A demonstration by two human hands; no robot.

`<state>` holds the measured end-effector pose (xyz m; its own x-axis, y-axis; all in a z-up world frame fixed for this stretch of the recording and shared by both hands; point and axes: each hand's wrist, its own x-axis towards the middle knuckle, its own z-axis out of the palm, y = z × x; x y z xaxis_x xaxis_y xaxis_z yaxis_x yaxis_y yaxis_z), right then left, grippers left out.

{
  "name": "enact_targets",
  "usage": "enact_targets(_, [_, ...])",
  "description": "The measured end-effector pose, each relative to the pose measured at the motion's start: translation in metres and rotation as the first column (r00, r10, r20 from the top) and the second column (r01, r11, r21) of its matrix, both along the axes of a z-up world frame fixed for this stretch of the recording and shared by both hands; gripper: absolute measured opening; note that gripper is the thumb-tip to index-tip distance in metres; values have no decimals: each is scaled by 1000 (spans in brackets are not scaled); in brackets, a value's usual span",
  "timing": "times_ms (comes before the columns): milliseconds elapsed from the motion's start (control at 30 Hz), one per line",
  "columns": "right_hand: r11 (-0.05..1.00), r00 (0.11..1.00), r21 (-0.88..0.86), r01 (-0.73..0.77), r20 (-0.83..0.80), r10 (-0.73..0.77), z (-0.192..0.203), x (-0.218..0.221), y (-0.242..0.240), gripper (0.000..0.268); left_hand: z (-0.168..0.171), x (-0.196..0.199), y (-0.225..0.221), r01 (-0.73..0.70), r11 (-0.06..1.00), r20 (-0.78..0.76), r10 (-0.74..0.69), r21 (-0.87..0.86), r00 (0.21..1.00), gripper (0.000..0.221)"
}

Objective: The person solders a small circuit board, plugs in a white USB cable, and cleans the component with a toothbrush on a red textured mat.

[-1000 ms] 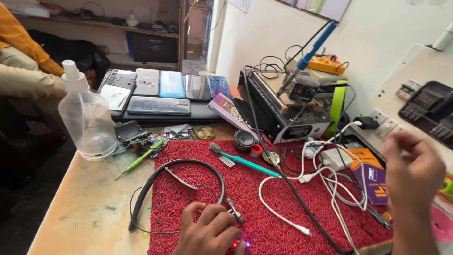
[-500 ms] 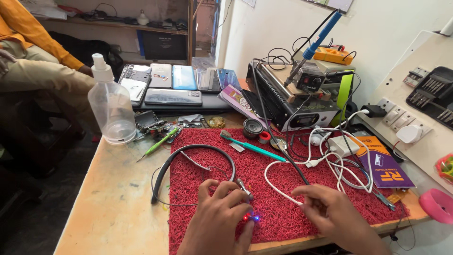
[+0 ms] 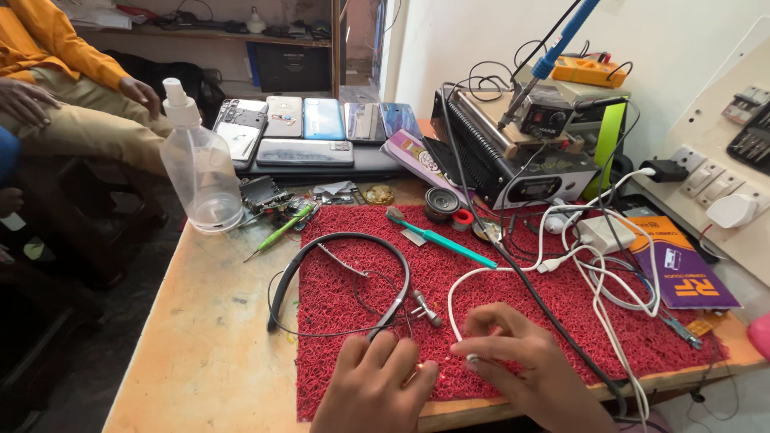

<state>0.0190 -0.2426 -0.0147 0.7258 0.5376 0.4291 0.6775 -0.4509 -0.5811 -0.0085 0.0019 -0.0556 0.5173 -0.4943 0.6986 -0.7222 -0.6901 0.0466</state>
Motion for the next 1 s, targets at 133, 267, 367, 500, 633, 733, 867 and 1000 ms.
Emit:
enact_targets(133, [992,987,-42,-119,102,123,1,4,11,22,-24,-11,0,-96,985,-73,87,-144,994,20])
enact_targets(267, [995,978,-81,63,-194,-78,-2,0,24,25,-21,-14,-12,-226,867,-251,122,-443,960,16])
enact_targets(367, [999,994,-9,31,-108,-31,-8,-2,32,15,-10,-16,-13,-371,767,-466,107,-524,879,18])
enact_targets(500, [997,995,48,-68,80,64,-11,-4,37,16,16,-17,-16,-647,598,-800,15,-473,599,17])
enact_targets(633, [997,989,66,-26,150,15,-11,-7,44,22,36,-19,-13,-691,525,-835,-72,-497,546,18])
enact_targets(733, [999,973,39,27,227,-35,-9,-8,46,22,42,-17,-8,-720,472,-853,-164,-509,495,18])
enact_targets(867, [998,979,-49,25,202,-15,-5,-7,49,18,42,-16,-1,-718,434,-836,-343,-545,428,18])
enact_targets(1000, [997,1000,-72,-8,7,9,-4,-4,51,14,34,-14,-4,-668,387,-759,-471,-635,449,19])
